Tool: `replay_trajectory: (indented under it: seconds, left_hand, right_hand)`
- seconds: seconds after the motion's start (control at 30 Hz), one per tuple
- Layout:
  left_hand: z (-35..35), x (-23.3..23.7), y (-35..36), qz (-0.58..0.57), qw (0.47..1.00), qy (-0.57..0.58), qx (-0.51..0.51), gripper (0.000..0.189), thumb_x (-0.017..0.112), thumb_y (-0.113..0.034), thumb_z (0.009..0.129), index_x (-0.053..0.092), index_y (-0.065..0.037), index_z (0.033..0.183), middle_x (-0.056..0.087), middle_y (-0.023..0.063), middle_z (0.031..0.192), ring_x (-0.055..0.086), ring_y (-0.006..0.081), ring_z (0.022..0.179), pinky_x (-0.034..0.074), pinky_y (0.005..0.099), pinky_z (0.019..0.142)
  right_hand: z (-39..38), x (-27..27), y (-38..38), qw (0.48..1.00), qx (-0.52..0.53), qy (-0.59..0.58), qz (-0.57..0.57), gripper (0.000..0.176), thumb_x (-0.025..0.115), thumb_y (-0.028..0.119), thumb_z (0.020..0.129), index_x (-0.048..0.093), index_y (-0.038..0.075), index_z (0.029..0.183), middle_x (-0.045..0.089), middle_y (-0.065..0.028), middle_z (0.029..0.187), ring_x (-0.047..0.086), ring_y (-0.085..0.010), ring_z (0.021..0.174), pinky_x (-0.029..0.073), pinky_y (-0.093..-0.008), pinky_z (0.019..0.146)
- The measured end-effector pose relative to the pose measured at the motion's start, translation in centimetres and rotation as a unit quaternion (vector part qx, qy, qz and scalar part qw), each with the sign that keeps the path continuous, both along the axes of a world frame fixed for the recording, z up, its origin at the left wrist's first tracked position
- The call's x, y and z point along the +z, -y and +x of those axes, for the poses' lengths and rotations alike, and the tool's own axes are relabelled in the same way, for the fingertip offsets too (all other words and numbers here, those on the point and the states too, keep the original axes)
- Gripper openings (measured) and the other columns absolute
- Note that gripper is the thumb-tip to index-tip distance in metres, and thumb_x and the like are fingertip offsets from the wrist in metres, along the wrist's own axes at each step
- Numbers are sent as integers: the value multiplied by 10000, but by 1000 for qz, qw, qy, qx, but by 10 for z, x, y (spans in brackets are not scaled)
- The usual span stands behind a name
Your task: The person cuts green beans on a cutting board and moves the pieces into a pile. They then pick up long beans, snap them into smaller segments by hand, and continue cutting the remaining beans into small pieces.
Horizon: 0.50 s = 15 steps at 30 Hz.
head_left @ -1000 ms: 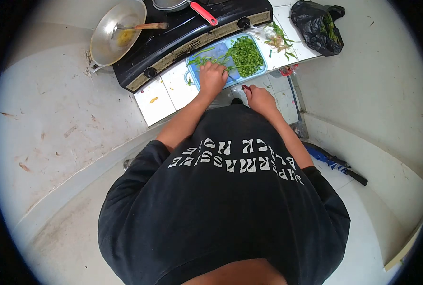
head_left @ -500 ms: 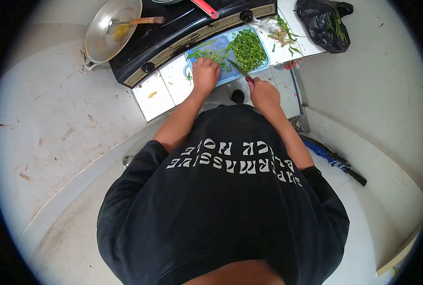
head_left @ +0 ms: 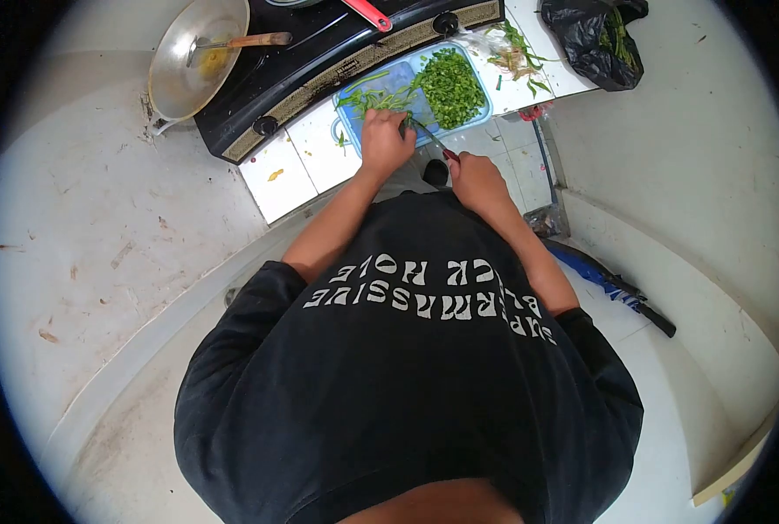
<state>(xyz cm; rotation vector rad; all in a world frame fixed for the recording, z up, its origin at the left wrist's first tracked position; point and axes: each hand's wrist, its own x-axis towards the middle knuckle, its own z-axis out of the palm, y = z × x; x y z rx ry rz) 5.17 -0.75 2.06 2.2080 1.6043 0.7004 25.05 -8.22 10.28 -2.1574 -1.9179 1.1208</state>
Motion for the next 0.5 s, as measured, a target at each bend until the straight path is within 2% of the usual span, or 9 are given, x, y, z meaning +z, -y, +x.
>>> replay_trajectory:
  seconds: [0.13,0.23,0.37,0.5]
  left_hand:
    - [-2,5,3,-24,1000,10,-11,317,790,-162,747,793,-15,1028,707,143,1002,594,332,1017,499,416,921]
    - [-3,1,-3,-29,1000,7,-5,306,818,-193,748,799,-28,1005,715,132,990,595,330,1003,499,412,917]
    - [-2,-6,-10,-35,999,3,2,277,835,-218,755,806,-51,975,723,111,983,594,322,1009,490,416,909]
    - [4,-10,-10,-32,999,-4,42,222,840,-215,751,814,-84,929,735,70,968,596,309,1018,471,436,898]
  right_hand:
    - [12,-11,-6,997,-17,-67,-27,449,534,342,1028,710,-69,983,708,-320,974,684,-504,965,540,-559,876]
    - [19,-17,-10,994,-28,-99,-45,472,518,352,1030,718,-75,1006,699,-335,1013,668,-506,1012,520,-549,913]
    - [27,-5,-18,986,-38,-127,-100,480,518,370,1030,727,-62,1042,701,-336,1021,671,-495,1028,517,-534,905]
    - [30,-2,-23,970,-91,-157,-161,473,526,378,1027,732,-45,1075,713,-319,993,695,-471,983,521,-496,863]
